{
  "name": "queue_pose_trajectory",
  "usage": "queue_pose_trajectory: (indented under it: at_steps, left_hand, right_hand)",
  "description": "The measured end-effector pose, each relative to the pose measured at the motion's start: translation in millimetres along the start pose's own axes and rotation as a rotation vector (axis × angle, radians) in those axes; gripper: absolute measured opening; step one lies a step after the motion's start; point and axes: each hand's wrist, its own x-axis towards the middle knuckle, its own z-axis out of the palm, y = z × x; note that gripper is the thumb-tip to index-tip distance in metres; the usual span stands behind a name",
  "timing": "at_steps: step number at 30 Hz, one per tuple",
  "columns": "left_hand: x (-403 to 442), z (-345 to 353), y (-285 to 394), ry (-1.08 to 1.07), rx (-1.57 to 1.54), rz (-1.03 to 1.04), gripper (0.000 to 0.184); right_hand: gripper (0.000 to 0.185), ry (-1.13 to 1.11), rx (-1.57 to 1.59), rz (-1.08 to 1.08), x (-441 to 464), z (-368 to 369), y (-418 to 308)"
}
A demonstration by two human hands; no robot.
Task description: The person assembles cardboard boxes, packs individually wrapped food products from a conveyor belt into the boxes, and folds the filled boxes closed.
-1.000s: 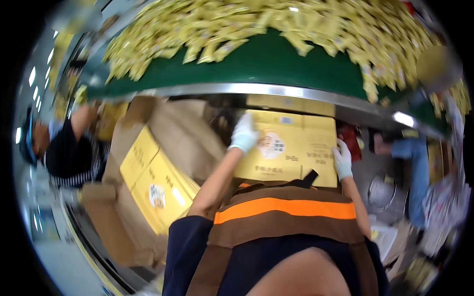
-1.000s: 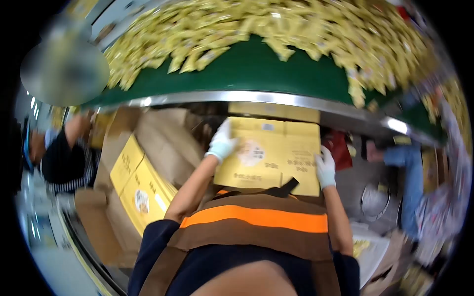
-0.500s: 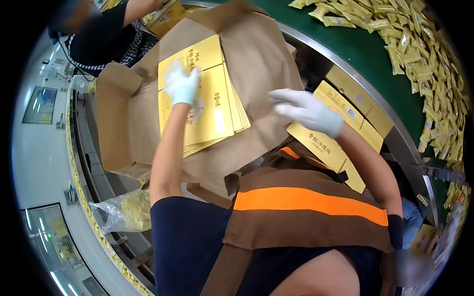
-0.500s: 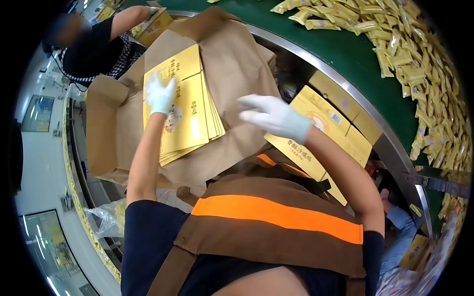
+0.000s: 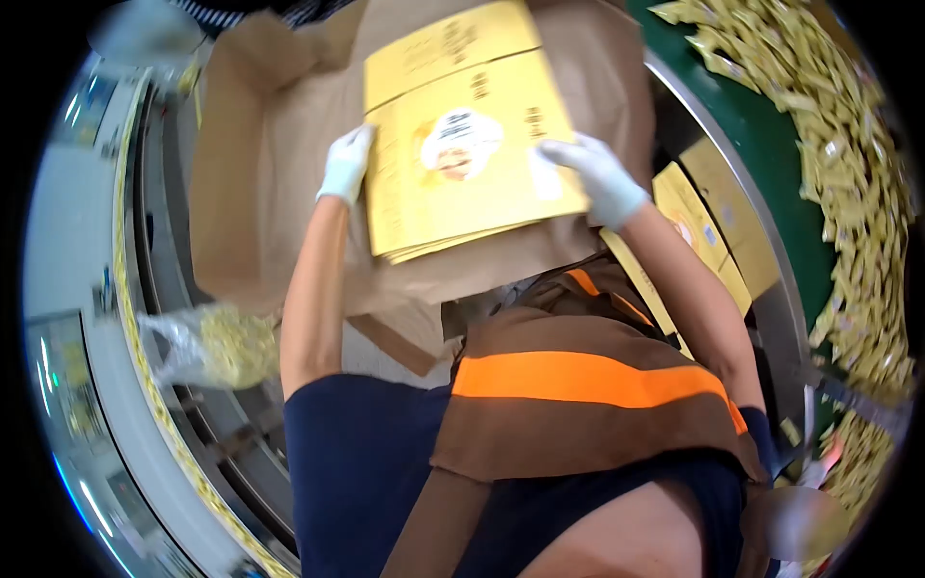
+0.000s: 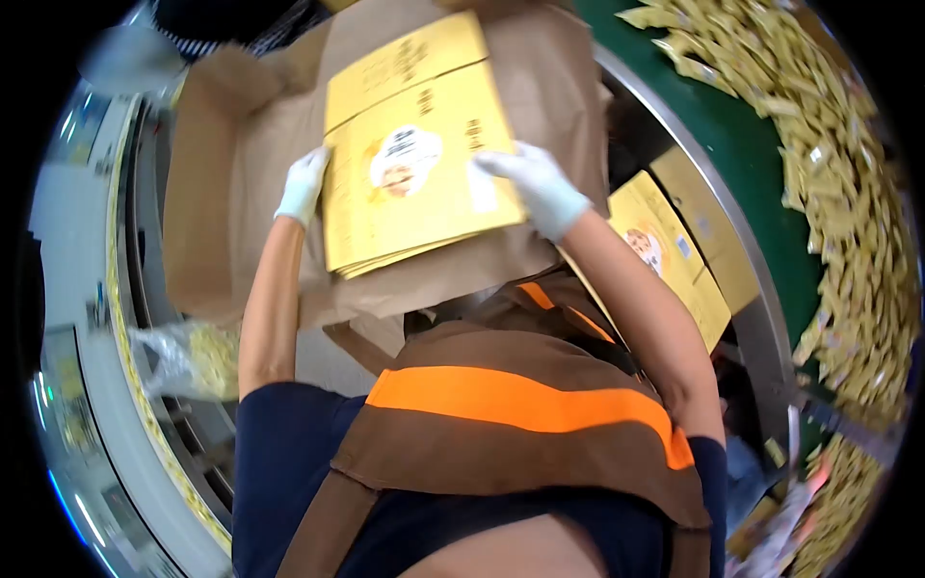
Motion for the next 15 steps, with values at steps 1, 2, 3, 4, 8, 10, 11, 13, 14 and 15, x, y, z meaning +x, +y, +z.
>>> queue_pose_trajectory:
  at_steps: [1,2,3,4,8,10,11,13,14,15]
  left_hand:
    - [-11.1,8.1,12.1,0.003,-0.148,-0.041,0.045]
    - [-16.9,20.4,23.8,0.010,-0.301,-0.072,0.045]
    - [-18.1,32.2,28.8,0.029,-0.154,0.089,0.045]
    - [-16.6,46.7,33.5,0.054,-0.001,0.248,0.044]
    - [-54.9,108.5,93.4,-0.259,0.705,0.476,0.032]
    - [-90.2,138.5,114.1,-0.616,0.788,0.767,0.047]
    - [-120.7,152.3,122.8,-0.687,0.876,0.806,0.053]
    - [-151.0,181.2,102.5,-0.661,0.929,0.935,0.065]
    - [-156.4,197.3,73.2,-0.562,0.895,1.014,0.068]
    - [-157.9,187.9,75.7,-0.534,0.892,0.856,0.066]
  right_hand:
    - [0.037,-0.044,-0.025,-0.061,-21.4,-6.2,-7.6]
    - [0.039,0.080,-0.146,-0.188,-41.7,-8.5,-11.3]
    - [0.039,0.140,-0.245,-0.242,-67.2,-13.0,-21.0]
    - [0.039,0.253,-0.380,-0.308,-91.8,-27.6,-23.4]
    - [0.044,0.546,0.133,-0.336,-184.1,-111.0,-17.7]
    - [0.053,0.568,0.044,-0.541,-224.6,-141.1,-14.3]
    - [0.053,0.645,-0.153,-0.621,-239.2,-153.1,-15.0]
    - [0.048,0.953,-0.331,-0.662,-261.8,-172.4,-17.6]
    - [0.045,0.992,-0.259,-0.682,-271.5,-180.1,-16.0]
    - [0.043,1.029,-0.187,-0.705,-281.4,-188.5,-14.4]
